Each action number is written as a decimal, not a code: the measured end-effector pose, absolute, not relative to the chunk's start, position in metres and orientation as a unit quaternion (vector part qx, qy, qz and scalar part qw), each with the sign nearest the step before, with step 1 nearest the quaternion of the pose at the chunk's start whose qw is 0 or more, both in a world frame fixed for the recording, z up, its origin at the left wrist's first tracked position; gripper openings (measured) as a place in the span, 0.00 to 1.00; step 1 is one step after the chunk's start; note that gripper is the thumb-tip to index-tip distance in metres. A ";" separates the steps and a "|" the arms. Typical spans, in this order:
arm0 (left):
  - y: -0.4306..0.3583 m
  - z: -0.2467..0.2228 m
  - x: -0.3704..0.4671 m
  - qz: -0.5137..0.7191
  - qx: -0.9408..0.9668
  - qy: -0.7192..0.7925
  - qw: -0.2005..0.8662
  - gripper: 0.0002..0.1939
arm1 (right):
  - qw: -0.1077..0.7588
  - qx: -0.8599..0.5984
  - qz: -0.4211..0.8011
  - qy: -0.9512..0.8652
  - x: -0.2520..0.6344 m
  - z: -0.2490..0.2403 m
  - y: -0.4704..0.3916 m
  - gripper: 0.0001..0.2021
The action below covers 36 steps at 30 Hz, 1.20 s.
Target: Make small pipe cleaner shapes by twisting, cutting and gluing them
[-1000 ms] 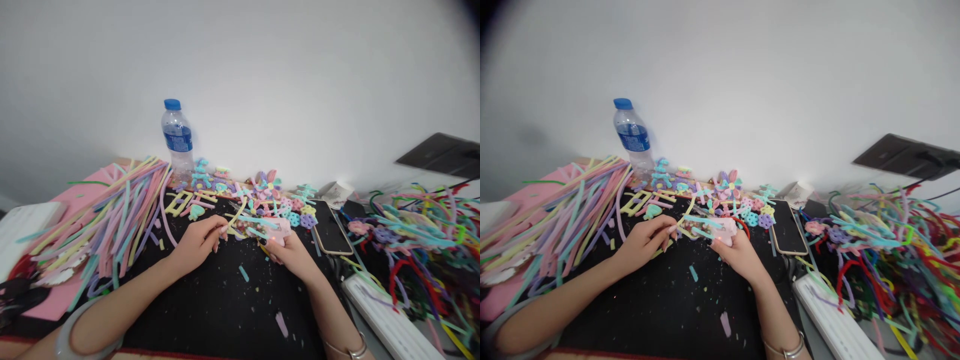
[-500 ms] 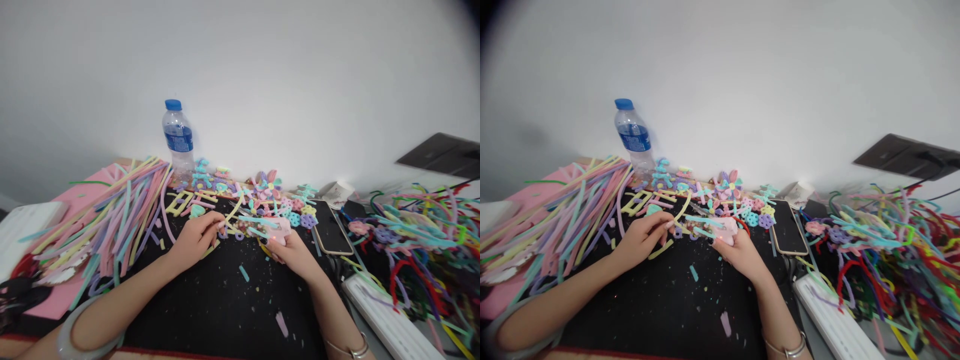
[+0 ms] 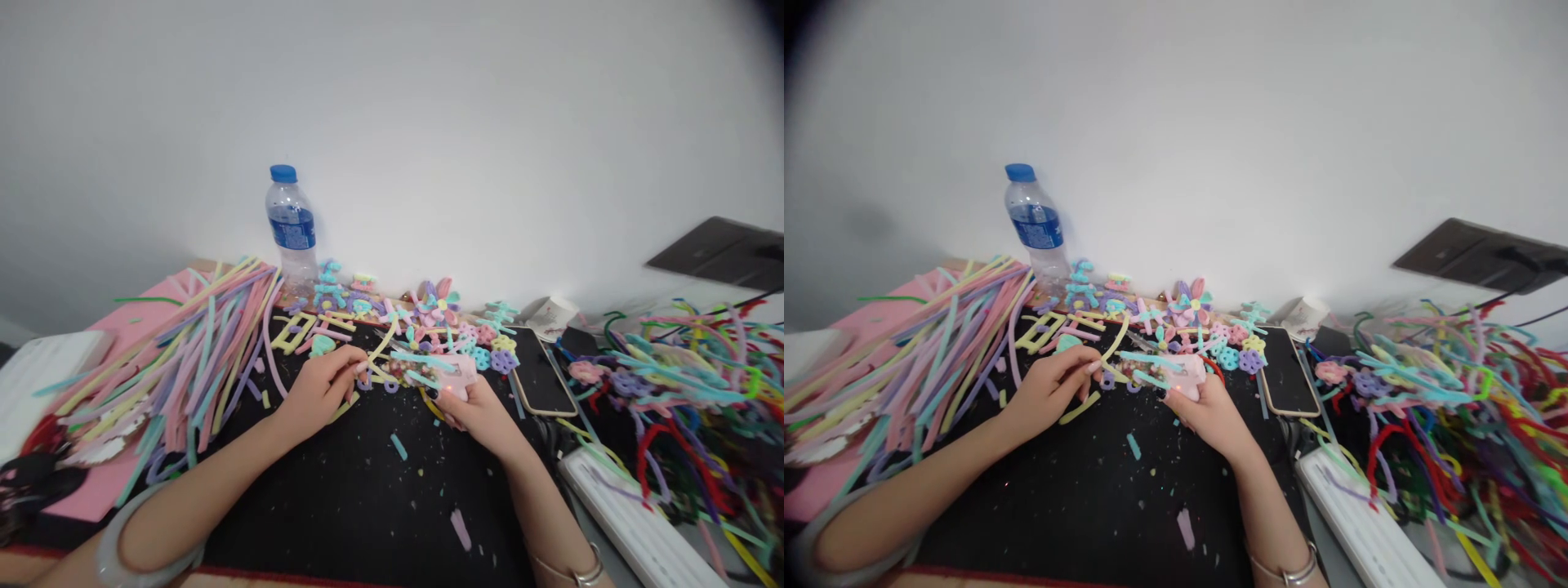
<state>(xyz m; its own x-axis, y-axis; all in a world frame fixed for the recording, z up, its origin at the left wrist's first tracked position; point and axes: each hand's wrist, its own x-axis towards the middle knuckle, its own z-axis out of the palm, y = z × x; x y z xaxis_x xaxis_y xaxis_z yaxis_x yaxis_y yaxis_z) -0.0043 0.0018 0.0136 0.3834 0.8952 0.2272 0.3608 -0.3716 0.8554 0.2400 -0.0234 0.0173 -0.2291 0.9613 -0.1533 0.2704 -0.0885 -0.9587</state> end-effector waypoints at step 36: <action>0.006 0.011 -0.008 0.378 0.737 0.439 0.350 0.09 | 0.310 -0.542 0.489 -0.610 0.244 0.020 -0.021 0.11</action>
